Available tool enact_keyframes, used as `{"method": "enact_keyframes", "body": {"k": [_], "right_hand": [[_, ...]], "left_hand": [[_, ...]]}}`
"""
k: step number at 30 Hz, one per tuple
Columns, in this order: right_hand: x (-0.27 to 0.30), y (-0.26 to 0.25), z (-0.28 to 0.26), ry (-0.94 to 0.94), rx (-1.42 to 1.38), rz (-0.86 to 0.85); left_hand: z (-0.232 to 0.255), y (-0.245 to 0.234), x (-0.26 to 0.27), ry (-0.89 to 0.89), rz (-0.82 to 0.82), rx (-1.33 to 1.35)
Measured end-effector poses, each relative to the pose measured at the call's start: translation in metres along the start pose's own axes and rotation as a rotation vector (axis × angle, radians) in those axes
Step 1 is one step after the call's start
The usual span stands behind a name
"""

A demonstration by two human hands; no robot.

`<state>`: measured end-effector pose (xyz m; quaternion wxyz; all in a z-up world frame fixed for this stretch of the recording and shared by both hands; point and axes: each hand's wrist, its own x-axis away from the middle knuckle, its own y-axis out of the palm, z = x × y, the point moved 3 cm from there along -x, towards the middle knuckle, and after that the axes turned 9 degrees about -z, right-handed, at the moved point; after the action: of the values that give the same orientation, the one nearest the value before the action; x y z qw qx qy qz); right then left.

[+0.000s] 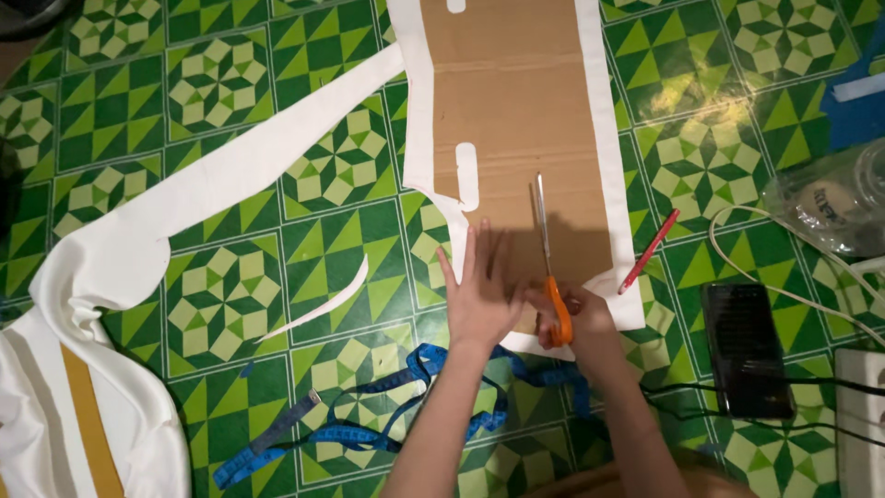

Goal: The person cuts a white fabric using orange-handled scissors, following a cardboard template placed on the material. They measure the fabric with a blue measuring tape and a red pen, then continue cutting along the template's edge.

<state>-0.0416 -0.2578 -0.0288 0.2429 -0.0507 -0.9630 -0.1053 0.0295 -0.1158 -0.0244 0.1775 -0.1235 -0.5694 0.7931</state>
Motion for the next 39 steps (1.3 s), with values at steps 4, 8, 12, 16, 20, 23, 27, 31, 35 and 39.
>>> {"method": "enact_keyframes", "body": {"k": [4, 8, 12, 16, 20, 23, 27, 31, 35, 39], "right_hand": [[-0.003, -0.005, 0.007, -0.018, -0.056, -0.012], [-0.004, -0.003, 0.009, 0.041, -0.026, -0.001], [-0.002, -0.002, 0.006, 0.06, 0.014, 0.002], [0.0, -0.001, 0.007, 0.058, 0.057, -0.01], [0.0, -0.002, 0.014, 0.099, 0.126, -0.052], [0.005, 0.001, 0.022, 0.099, 0.18, -0.124], [0.016, 0.021, 0.029, 0.168, 0.173, -0.218], [0.032, 0.043, 0.022, 0.214, 0.219, -0.224], [0.029, 0.054, 0.022, 0.231, 0.195, -0.19], [0.025, 0.049, 0.038, 0.208, 0.225, -0.184]], "left_hand": [[-0.003, 0.006, 0.002, -0.002, -0.009, 0.022], [-0.003, 0.003, 0.001, 0.011, 0.006, 0.065], [-0.003, 0.004, 0.008, -0.001, -0.03, 0.102], [-0.003, 0.005, 0.023, 0.034, 0.0, 0.065], [-0.006, 0.004, 0.046, 0.049, -0.015, 0.039], [-0.013, -0.001, 0.061, 0.055, -0.057, 0.015], [-0.03, -0.015, 0.084, 0.071, -0.098, 0.02], [-0.055, -0.027, 0.112, 0.116, -0.113, 0.007], [-0.084, -0.045, 0.139, 0.196, -0.117, -0.042], [-0.115, -0.061, 0.159, 0.248, -0.18, -0.089]]}}
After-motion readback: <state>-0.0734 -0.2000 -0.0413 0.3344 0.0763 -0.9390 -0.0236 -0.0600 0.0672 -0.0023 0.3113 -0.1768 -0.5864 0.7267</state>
